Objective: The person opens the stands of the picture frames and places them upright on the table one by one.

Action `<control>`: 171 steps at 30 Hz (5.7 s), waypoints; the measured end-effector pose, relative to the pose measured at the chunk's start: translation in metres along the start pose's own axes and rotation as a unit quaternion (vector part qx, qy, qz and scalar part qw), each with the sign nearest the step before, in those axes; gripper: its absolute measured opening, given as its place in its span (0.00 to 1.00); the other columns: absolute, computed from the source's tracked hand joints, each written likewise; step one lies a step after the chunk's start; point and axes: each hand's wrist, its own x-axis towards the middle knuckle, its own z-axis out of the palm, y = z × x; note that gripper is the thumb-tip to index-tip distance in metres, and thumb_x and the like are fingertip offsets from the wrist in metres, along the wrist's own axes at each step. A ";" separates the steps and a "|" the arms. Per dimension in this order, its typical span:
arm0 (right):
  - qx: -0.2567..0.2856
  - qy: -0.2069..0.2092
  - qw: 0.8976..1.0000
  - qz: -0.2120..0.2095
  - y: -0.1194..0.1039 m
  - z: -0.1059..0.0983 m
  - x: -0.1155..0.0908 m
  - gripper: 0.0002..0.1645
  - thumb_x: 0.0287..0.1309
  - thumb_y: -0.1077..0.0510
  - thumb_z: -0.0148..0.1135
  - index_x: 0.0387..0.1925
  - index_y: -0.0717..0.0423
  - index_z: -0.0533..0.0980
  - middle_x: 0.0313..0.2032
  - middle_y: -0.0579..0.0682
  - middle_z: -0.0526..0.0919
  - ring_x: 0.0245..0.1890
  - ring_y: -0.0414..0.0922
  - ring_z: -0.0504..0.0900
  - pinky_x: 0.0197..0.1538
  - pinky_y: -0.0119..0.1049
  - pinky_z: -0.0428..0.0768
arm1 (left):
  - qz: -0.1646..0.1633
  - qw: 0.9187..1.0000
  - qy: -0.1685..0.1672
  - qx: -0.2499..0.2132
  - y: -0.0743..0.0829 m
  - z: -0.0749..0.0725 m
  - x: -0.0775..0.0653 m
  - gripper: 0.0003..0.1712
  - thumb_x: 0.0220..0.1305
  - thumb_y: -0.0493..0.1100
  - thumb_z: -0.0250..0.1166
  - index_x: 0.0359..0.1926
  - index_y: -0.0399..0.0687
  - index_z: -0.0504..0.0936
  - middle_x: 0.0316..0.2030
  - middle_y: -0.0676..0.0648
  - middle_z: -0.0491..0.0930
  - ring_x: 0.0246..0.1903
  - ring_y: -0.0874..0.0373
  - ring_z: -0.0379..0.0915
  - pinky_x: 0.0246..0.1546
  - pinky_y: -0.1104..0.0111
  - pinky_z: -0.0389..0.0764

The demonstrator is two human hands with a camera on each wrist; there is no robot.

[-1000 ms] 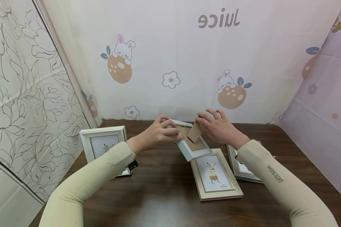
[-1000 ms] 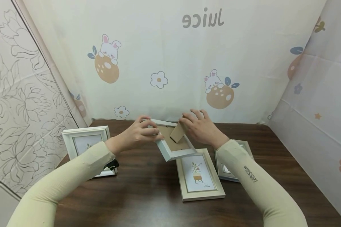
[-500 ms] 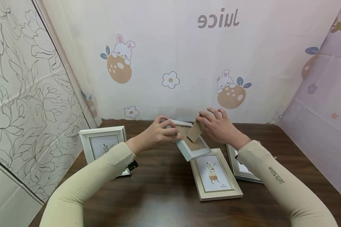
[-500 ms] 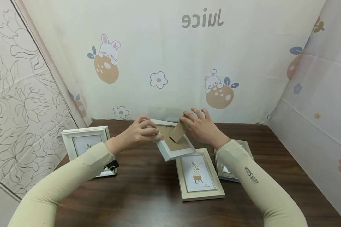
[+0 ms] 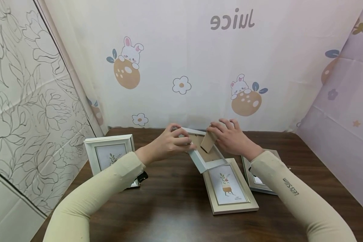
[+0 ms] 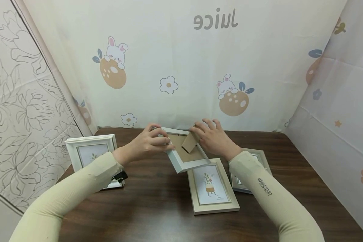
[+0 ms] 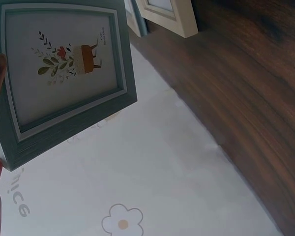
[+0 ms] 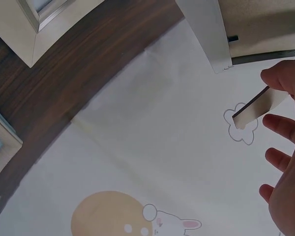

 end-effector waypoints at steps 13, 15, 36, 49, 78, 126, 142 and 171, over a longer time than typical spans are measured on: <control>0.032 0.004 0.999 0.024 0.005 -0.011 -0.005 0.38 0.56 0.56 0.71 0.66 0.48 0.64 0.64 0.59 0.69 0.65 0.62 0.61 0.57 0.63 0.60 | -0.013 1.000 -0.010 -0.005 0.001 0.000 0.001 0.21 0.51 0.41 0.78 0.48 0.55 0.88 0.41 0.56 0.78 0.48 0.55 0.73 0.53 0.52 0.72; 0.030 0.011 0.999 0.027 0.007 -0.013 -0.008 0.38 0.56 0.57 0.71 0.66 0.48 0.64 0.64 0.59 0.69 0.65 0.62 0.62 0.57 0.62 0.60 | -0.015 1.000 -0.009 -0.005 0.001 0.000 0.000 0.21 0.51 0.41 0.79 0.48 0.55 0.88 0.41 0.56 0.79 0.48 0.55 0.73 0.53 0.52 0.72; 0.069 -0.004 0.992 0.108 0.027 -0.021 -0.052 0.34 0.59 0.60 0.64 0.66 0.52 0.64 0.65 0.63 0.65 0.65 0.64 0.57 0.56 0.66 0.52 | -0.054 0.995 0.022 0.077 -0.001 0.002 0.004 0.21 0.52 0.40 0.79 0.49 0.53 0.87 0.40 0.53 0.77 0.42 0.54 0.74 0.44 0.52 0.76; 0.073 0.014 0.989 0.129 0.024 -0.013 -0.067 0.35 0.58 0.60 0.66 0.65 0.53 0.64 0.65 0.64 0.64 0.65 0.65 0.57 0.55 0.66 0.51 | -0.113 0.985 0.063 0.117 0.000 0.008 0.008 0.12 0.58 0.38 0.74 0.43 0.48 0.85 0.35 0.51 0.76 0.38 0.52 0.74 0.37 0.53 0.73; 0.125 0.006 0.983 0.135 -0.006 0.009 -0.065 0.34 0.62 0.55 0.64 0.67 0.59 0.65 0.65 0.63 0.64 0.64 0.63 0.57 0.57 0.65 0.53 | -0.202 0.965 -0.027 0.165 0.000 0.017 0.013 0.11 0.66 0.51 0.66 0.42 0.50 0.84 0.35 0.52 0.75 0.33 0.55 0.68 0.27 0.59 0.62; 0.124 -0.011 0.983 0.137 -0.057 0.041 -0.005 0.17 0.68 0.56 0.55 0.47 0.68 0.69 0.59 0.66 0.71 0.62 0.62 0.64 0.58 0.61 0.57 | -0.322 0.936 -0.131 0.053 -0.029 0.031 0.023 0.16 0.72 0.52 0.58 0.50 0.53 0.87 0.40 0.53 0.79 0.34 0.55 0.70 0.26 0.61 0.64; 0.147 -0.082 0.968 0.188 -0.034 0.062 0.031 0.22 0.71 0.55 0.49 0.53 0.72 0.66 0.55 0.68 0.70 0.59 0.62 0.64 0.59 0.60 0.57 | -0.363 0.915 -0.170 0.052 -0.062 0.057 0.019 0.18 0.74 0.51 0.55 0.55 0.53 0.85 0.43 0.52 0.79 0.38 0.53 0.70 0.35 0.59 0.66; 0.196 -0.151 0.937 0.248 -0.029 0.093 0.050 0.22 0.73 0.53 0.45 0.54 0.70 0.66 0.59 0.67 0.69 0.62 0.63 0.61 0.61 0.62 0.54 | -0.416 0.875 -0.237 0.075 -0.073 0.104 0.002 0.21 0.79 0.51 0.45 0.65 0.55 0.74 0.50 0.50 0.74 0.48 0.52 0.66 0.46 0.57 0.62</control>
